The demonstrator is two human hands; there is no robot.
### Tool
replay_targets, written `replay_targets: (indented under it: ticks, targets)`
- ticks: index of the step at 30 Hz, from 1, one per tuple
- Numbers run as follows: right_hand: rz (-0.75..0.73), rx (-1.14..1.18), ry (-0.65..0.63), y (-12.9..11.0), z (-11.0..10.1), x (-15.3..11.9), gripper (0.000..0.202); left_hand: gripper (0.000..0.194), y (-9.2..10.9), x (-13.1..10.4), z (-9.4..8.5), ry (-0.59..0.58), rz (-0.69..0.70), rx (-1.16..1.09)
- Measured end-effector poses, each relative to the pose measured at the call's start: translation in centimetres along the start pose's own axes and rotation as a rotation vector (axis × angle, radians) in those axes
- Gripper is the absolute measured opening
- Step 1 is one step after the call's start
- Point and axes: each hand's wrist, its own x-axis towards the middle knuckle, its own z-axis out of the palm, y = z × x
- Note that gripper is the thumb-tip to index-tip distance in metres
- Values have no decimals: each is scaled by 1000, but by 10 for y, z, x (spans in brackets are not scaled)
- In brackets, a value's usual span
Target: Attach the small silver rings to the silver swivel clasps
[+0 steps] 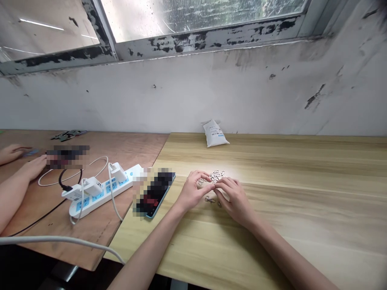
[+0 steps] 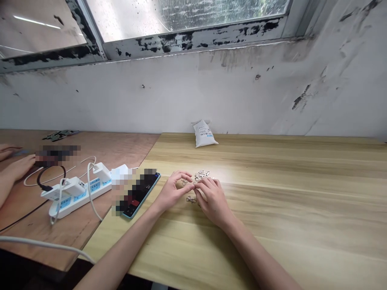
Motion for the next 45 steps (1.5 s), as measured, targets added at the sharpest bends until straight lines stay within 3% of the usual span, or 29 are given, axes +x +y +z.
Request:
replay_targets:
  ticks: [4, 9, 14, 17, 19, 20, 23, 27, 33, 39, 45]
  targets:
    - [-1, 19, 8, -1, -2, 0, 17, 11, -1, 2, -5, -82, -73, -100]
    - [40, 93, -28, 0, -5, 1, 17, 9, -1, 3, -9, -68, -73, -113]
    - [145, 189, -107, 4, -11, 3, 24, 6, 1, 1, -9, -39, 118, 261]
    - [142, 156, -185, 6, -16, 2, 27, 10, -1, 0, -6, -97, 271, 499]
    - [107, 109, -230, 7, -20, 1, 27, 8, -5, 0, -9, -143, 305, 551]
    - [83, 81, -243, 8, -22, 1, 25, 5, -8, 0, -13, -142, 284, 559]
    - [25, -15, -250, 15, -29, 0, 22, 25, -17, 3, -28, -98, 153, 609]
    - [77, -186, -158, 36, -37, -1, 24, 21, -28, 4, -38, -99, 116, 667]
    - [165, -354, -173, 56, -37, -9, 24, 10, -29, 5, -29, -131, 184, 716]
    - [121, -426, -182, 44, -24, -6, 24, 12, -24, 6, -24, -151, 221, 789]
    - [144, -480, -214, 36, -18, 1, 19, 10, -21, 6, -21, -96, 140, 600]
